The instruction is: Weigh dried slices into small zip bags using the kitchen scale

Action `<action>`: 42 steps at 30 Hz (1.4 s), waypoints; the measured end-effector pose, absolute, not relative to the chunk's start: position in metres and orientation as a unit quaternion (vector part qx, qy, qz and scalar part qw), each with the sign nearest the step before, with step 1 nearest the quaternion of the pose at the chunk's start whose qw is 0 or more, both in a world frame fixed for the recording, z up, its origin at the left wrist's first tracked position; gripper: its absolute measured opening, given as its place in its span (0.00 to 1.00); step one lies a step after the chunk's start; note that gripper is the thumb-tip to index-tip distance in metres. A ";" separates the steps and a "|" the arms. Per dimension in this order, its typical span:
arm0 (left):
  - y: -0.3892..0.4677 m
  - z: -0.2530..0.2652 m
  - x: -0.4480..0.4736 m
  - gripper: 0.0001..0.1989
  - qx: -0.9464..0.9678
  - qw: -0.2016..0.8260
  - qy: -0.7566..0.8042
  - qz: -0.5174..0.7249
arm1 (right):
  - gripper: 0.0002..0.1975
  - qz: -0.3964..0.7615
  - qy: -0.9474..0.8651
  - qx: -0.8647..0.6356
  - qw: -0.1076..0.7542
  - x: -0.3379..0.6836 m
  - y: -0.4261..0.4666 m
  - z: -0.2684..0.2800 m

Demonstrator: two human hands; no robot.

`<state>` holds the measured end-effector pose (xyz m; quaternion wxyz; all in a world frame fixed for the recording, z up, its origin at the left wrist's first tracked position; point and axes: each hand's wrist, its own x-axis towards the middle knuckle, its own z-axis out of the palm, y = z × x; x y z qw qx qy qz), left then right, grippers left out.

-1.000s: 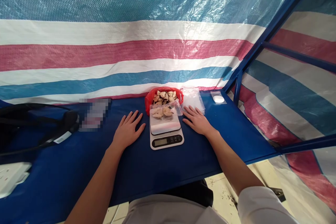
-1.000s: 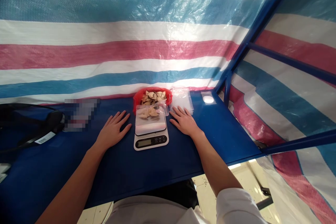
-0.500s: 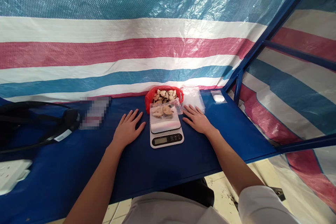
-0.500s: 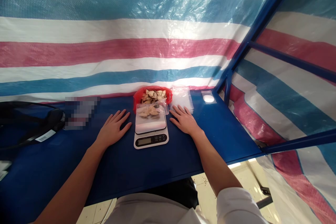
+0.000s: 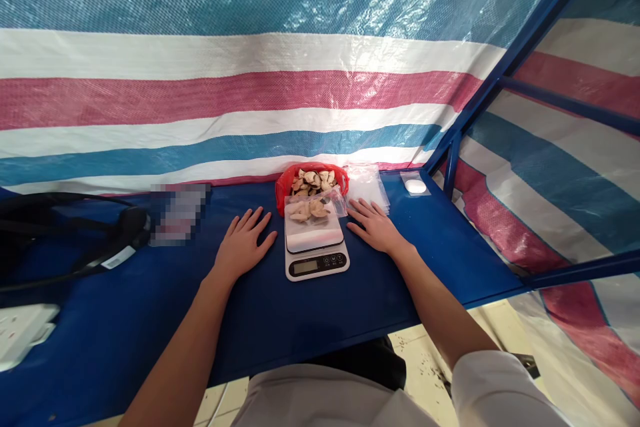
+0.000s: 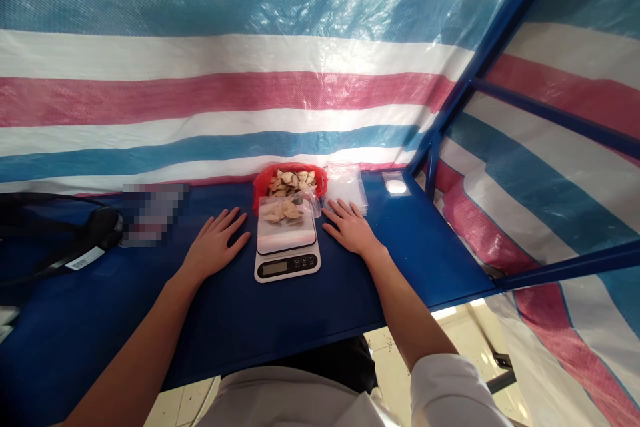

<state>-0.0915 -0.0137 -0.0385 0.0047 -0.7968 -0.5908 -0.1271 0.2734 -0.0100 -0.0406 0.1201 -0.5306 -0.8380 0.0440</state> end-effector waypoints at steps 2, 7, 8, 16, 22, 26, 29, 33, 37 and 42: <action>-0.013 -0.038 -0.091 0.29 -0.794 0.003 -0.594 -0.132 | 0.27 0.046 -0.838 -0.530 0.126 0.274 -0.010 -0.039; -0.010 -0.031 -0.085 0.27 -0.789 -0.009 -0.581 -0.201 | 0.24 0.064 -0.818 -0.528 0.218 0.272 -0.010 -0.027; -0.009 -0.028 -0.083 0.26 -0.787 -0.012 -0.573 -0.228 | 0.24 0.078 -0.806 -0.528 0.256 0.271 -0.010 -0.023; -0.002 0.002 -0.044 0.22 -0.804 -0.071 -0.468 -0.360 | 0.20 0.295 -0.645 -0.505 0.492 0.238 -0.006 0.001; -0.002 0.007 -0.031 0.22 -0.831 -0.103 -0.434 -0.331 | 0.23 0.397 -0.584 -0.487 0.514 0.223 0.001 -0.001; -0.004 0.007 -0.030 0.21 -0.834 -0.104 -0.433 -0.324 | 0.25 0.431 -0.577 -0.473 0.508 0.224 0.003 -0.003; -0.004 0.008 -0.029 0.21 -0.835 -0.099 -0.431 -0.328 | 0.25 0.456 -0.562 -0.461 0.513 0.226 0.004 -0.004; -0.003 0.009 -0.028 0.20 -0.834 -0.097 -0.436 -0.322 | 0.23 0.452 -0.584 -0.451 0.501 0.230 0.006 -0.002; -0.002 0.012 -0.023 0.20 -0.821 -0.106 -0.443 -0.344 | 0.19 0.430 -0.626 -0.439 0.481 0.233 0.007 0.010; 0.004 0.029 -0.013 0.21 -0.784 -0.168 -0.441 -0.403 | 0.13 0.390 -0.687 -0.409 0.456 0.232 0.010 0.036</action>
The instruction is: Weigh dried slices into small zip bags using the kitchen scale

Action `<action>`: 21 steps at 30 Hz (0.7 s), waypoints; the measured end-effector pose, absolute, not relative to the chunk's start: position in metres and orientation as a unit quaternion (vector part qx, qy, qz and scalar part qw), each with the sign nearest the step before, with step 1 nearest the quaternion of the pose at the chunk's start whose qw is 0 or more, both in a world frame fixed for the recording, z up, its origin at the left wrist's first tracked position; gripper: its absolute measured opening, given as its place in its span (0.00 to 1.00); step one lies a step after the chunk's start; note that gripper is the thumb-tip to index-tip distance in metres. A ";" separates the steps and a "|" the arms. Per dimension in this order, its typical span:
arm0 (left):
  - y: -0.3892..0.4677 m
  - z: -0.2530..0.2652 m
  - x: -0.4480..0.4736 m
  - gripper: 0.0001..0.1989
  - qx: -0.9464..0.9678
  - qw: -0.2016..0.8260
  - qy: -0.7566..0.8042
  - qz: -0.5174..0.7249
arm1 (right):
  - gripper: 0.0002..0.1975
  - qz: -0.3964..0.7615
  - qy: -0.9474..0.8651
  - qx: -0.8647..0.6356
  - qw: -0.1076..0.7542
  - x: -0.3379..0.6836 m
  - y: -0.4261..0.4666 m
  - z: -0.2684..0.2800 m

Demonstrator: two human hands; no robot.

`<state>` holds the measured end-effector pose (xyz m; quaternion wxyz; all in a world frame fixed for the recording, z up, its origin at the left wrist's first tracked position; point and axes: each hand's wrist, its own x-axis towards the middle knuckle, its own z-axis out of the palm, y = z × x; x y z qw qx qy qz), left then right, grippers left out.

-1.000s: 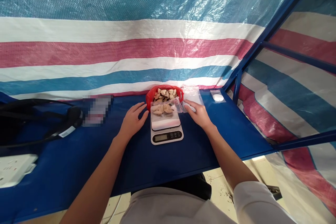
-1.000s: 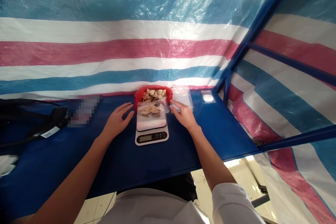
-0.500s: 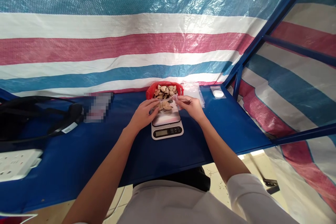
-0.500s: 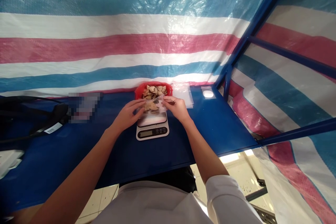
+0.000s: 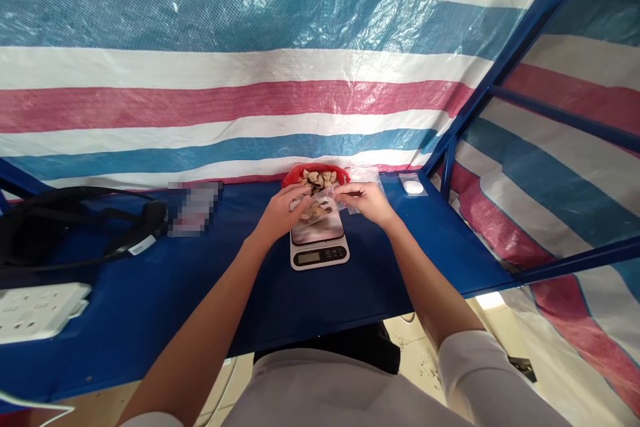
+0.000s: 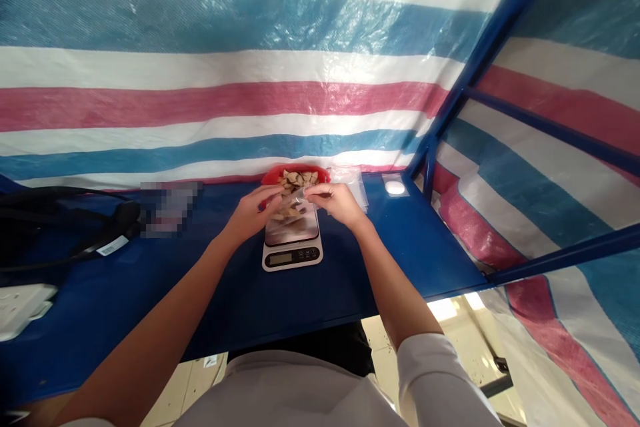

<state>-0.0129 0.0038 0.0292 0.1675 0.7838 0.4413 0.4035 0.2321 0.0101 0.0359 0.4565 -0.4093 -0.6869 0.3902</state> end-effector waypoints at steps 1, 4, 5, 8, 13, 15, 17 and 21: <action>0.006 0.034 -0.011 0.21 0.774 0.189 0.444 0.410 | 0.12 0.384 -0.697 -0.403 0.452 0.231 0.011 0.041; 0.012 0.048 -0.006 0.22 0.745 0.265 0.462 0.402 | 0.09 0.362 -0.728 -0.386 0.436 0.229 0.014 0.057; 0.014 0.053 -0.005 0.23 0.737 0.294 0.465 0.393 | 0.09 0.353 -0.740 -0.379 0.429 0.228 0.015 0.062; 0.019 0.065 -0.002 0.24 0.722 0.379 0.452 0.362 | 0.09 0.330 -0.770 -0.362 0.407 0.225 0.019 0.075; 0.023 0.070 0.000 0.20 0.683 0.467 0.424 0.368 | 0.10 0.308 -0.799 -0.345 0.384 0.221 0.025 0.082; 0.024 0.067 0.000 0.19 0.666 0.476 0.427 0.384 | 0.09 0.308 -0.801 -0.342 0.381 0.222 0.026 0.082; 0.024 0.063 0.001 0.17 0.653 0.476 0.425 0.407 | 0.09 0.315 -0.798 -0.343 0.383 0.223 0.026 0.081; 0.021 0.054 0.007 0.16 0.595 0.504 0.415 0.468 | 0.11 0.331 -0.766 -0.358 0.419 0.230 0.024 0.076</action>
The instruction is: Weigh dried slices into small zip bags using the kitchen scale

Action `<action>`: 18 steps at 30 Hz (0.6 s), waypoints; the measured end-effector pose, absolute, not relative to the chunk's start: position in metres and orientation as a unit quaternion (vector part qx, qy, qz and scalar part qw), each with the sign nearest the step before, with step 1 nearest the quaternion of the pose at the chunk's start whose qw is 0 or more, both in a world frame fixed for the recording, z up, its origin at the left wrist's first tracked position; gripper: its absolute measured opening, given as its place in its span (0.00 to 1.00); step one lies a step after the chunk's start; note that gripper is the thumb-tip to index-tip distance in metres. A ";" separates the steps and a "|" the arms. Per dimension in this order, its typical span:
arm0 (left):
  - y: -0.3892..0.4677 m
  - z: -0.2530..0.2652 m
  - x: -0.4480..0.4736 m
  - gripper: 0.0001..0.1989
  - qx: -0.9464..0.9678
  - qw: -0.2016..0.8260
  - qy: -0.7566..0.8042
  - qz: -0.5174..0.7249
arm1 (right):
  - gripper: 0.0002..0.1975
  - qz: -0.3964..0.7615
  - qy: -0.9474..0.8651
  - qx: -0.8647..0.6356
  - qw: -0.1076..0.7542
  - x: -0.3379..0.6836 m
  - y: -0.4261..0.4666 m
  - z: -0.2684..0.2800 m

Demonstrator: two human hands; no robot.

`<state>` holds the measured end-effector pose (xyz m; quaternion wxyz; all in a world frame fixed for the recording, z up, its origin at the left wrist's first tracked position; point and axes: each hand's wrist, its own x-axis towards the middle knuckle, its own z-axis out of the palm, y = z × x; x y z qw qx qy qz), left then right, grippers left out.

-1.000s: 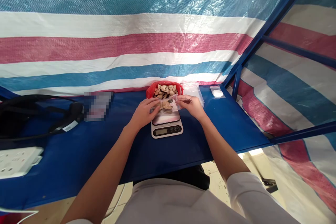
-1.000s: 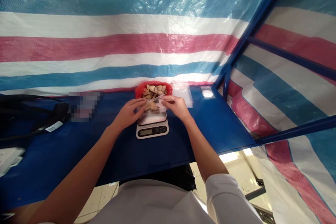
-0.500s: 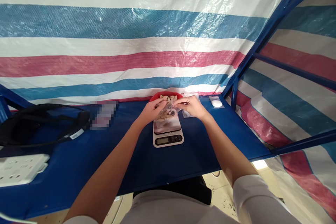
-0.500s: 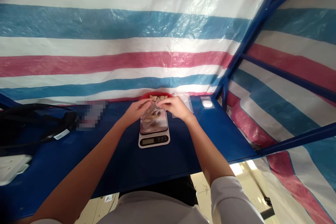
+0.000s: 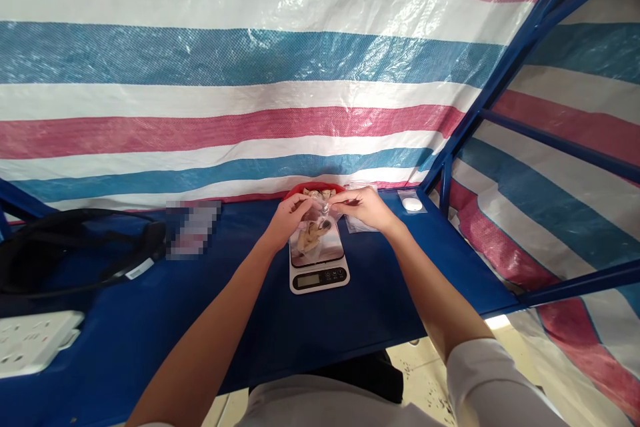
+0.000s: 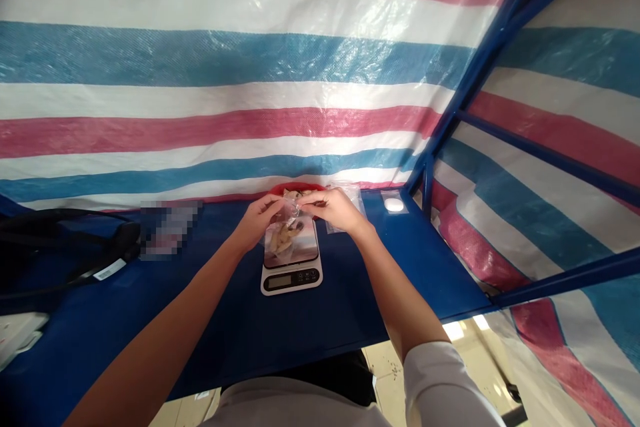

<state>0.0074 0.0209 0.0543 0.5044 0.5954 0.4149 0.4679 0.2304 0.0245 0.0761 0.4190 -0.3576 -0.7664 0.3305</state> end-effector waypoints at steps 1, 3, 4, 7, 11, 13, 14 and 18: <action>0.020 0.052 0.009 0.16 0.575 0.512 0.413 0.486 | 0.12 0.334 -0.752 -0.366 0.435 0.232 0.024 0.074; 0.018 0.047 0.014 0.16 0.533 0.513 0.421 0.526 | 0.13 0.342 -0.713 -0.386 0.476 0.233 0.022 0.067; 0.016 0.045 0.016 0.16 0.513 0.504 0.431 0.545 | 0.15 0.351 -0.686 -0.398 0.499 0.233 0.021 0.063; 0.012 0.039 0.024 0.15 0.457 0.478 0.464 0.590 | 0.20 0.403 -0.600 -0.427 0.544 0.225 0.018 0.050; 0.003 0.038 0.032 0.14 0.415 0.481 0.478 0.606 | 0.21 0.457 -0.556 -0.429 0.545 0.211 0.016 0.037; -0.001 0.039 0.034 0.14 0.405 0.496 0.482 0.598 | 0.21 0.465 -0.540 -0.430 0.555 0.206 0.018 0.033; -0.003 0.040 0.034 0.15 0.400 0.507 0.482 0.593 | 0.21 0.471 -0.530 -0.429 0.560 0.204 0.019 0.031; -0.008 0.042 0.031 0.20 0.415 0.552 0.460 0.558 | 0.19 0.497 -0.508 -0.418 0.566 0.202 0.022 0.024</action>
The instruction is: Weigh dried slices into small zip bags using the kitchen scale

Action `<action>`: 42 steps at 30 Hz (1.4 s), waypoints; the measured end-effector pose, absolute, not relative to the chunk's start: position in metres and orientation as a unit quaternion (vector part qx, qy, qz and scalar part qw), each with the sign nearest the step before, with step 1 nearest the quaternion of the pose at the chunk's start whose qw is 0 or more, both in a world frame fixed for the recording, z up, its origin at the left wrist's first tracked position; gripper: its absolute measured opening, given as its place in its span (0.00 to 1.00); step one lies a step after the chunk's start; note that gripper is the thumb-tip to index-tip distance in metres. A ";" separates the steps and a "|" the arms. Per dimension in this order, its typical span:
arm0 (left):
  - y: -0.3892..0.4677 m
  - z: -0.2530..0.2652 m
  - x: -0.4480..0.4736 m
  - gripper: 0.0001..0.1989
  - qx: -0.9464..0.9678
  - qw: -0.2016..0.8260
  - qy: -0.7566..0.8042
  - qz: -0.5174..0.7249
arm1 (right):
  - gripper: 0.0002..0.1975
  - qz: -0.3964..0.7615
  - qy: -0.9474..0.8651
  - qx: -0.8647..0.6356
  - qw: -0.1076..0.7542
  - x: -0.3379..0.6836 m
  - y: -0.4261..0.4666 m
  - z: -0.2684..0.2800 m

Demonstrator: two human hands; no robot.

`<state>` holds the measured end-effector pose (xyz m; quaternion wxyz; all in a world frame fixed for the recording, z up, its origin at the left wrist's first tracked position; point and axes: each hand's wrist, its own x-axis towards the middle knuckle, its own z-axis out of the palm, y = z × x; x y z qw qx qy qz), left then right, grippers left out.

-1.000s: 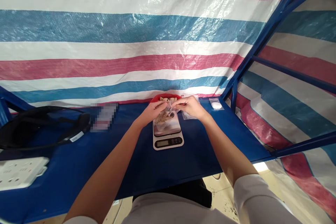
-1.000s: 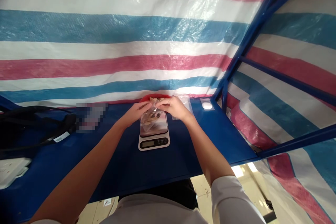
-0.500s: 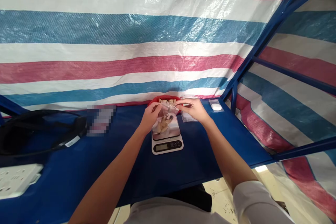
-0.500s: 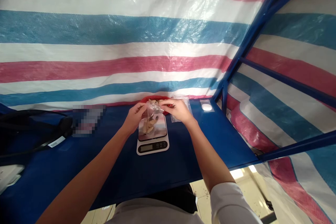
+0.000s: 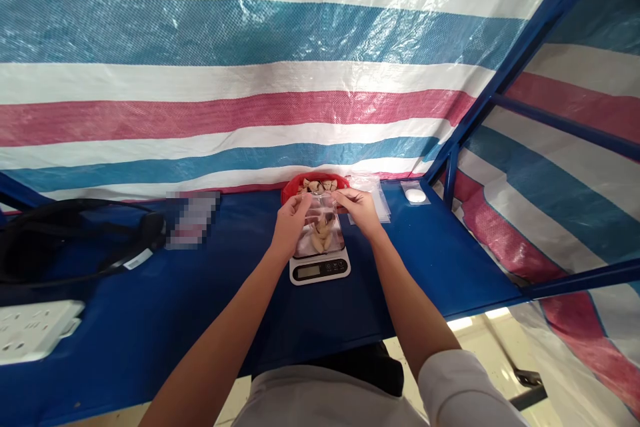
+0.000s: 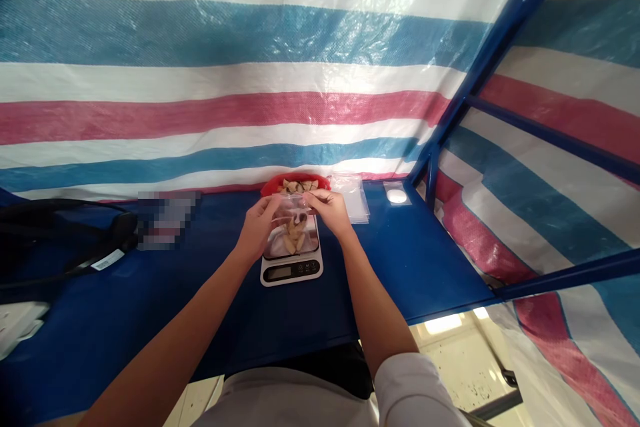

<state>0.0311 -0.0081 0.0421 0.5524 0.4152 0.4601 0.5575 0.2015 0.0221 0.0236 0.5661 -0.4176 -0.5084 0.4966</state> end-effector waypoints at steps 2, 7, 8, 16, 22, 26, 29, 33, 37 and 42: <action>-0.009 0.042 0.030 0.22 0.435 0.563 0.452 0.539 | 0.18 0.498 -0.499 -0.417 0.573 0.201 0.023 0.020; -0.004 0.036 0.028 0.20 0.438 0.541 0.448 0.561 | 0.18 0.498 -0.470 -0.421 0.595 0.202 0.025 0.015; -0.003 0.034 0.028 0.19 0.436 0.538 0.447 0.567 | 0.18 0.500 -0.468 -0.420 0.595 0.202 0.025 0.014; 0.008 0.024 0.024 0.18 0.472 0.515 0.455 0.552 | 0.18 0.493 -0.498 -0.426 0.572 0.201 0.026 0.005; 0.016 0.016 0.014 0.18 0.465 0.498 0.470 0.561 | 0.18 0.522 -0.476 -0.424 0.566 0.201 0.028 -0.003; 0.019 0.007 0.008 0.17 0.459 0.505 0.466 0.564 | 0.16 0.532 -0.469 -0.413 0.571 0.199 0.028 -0.007; 0.019 0.003 0.004 0.16 0.468 0.497 0.463 0.565 | 0.15 0.534 -0.463 -0.406 0.579 0.198 0.028 -0.010; 0.016 0.003 0.002 0.15 0.461 0.503 0.465 0.564 | 0.14 0.538 -0.457 -0.406 0.580 0.197 0.026 -0.011; 0.016 0.000 0.000 0.18 0.445 0.515 0.468 0.564 | 0.14 0.539 -0.463 -0.412 0.571 0.197 0.025 -0.012; 0.017 -0.006 -0.003 0.17 0.430 0.524 0.457 0.576 | 0.15 0.548 -0.466 -0.411 0.560 0.199 0.025 -0.013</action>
